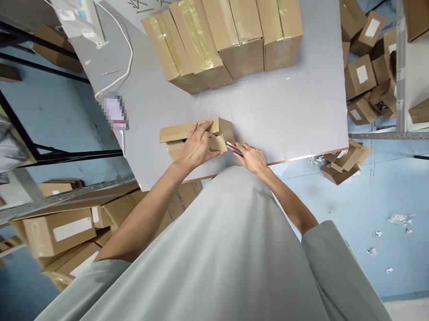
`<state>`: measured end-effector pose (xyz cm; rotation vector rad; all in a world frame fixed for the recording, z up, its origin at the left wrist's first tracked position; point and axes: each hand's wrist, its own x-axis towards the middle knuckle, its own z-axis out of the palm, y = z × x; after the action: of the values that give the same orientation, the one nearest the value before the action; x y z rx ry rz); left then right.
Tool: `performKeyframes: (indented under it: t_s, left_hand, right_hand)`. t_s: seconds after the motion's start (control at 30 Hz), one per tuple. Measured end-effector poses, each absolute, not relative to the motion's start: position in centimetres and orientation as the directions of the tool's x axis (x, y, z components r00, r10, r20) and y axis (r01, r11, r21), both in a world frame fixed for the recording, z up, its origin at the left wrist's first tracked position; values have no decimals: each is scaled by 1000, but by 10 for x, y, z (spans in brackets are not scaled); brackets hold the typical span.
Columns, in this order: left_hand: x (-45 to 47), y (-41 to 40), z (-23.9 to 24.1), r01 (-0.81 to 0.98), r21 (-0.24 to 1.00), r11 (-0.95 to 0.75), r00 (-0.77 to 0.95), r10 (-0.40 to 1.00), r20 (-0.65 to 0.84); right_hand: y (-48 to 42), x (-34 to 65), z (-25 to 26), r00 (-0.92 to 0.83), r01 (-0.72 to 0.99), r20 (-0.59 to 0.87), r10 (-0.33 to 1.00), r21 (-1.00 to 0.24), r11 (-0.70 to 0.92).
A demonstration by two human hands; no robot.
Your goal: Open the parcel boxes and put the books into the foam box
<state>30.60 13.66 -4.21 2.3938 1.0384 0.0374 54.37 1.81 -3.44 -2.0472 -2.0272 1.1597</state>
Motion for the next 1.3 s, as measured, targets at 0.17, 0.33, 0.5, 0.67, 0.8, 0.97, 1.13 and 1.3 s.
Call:
performKeyframes:
  t_s: [0.17, 0.33, 0.5, 0.67, 0.8, 0.97, 1.13, 1.3]
  left_hand:
    - [306, 134, -47, 655, 484, -580, 718, 679, -157]
    - [304, 118, -43, 658, 471, -588, 710, 692, -128]
    - [298, 90, -33, 654, 505, -563, 669, 742, -38]
    - [260, 68, -28, 730, 503, -463, 529, 849, 13]
    - [215, 65, -28, 809, 450, -379, 433, 901, -18]
    - [181, 69, -25, 819, 456, -349, 392, 920, 0]
    - [175, 84, -34, 766, 538, -352, 416, 909, 3]
    - [180, 102, -52, 715, 651, -254, 376, 925, -53]
  right_hand:
    - [47, 543, -42, -91, 844, -399, 912, -517, -142]
    - [67, 538, -48, 0, 832, -374, 927, -514, -207]
    - [55, 562, -93, 227, 787, -384, 895, -470, -400]
    - [29, 588, -134, 406, 747, -503, 763, -299, -594]
    - [17, 591, -139, 457, 764, -451, 767, -242, -597]
    - [32, 587, -121, 468, 784, -375, 800, -243, -572]
    - [72, 561, -75, 129, 732, -200, 971, -641, -229]
    - [96, 524, -40, -30, 691, -336, 941, -688, -223]
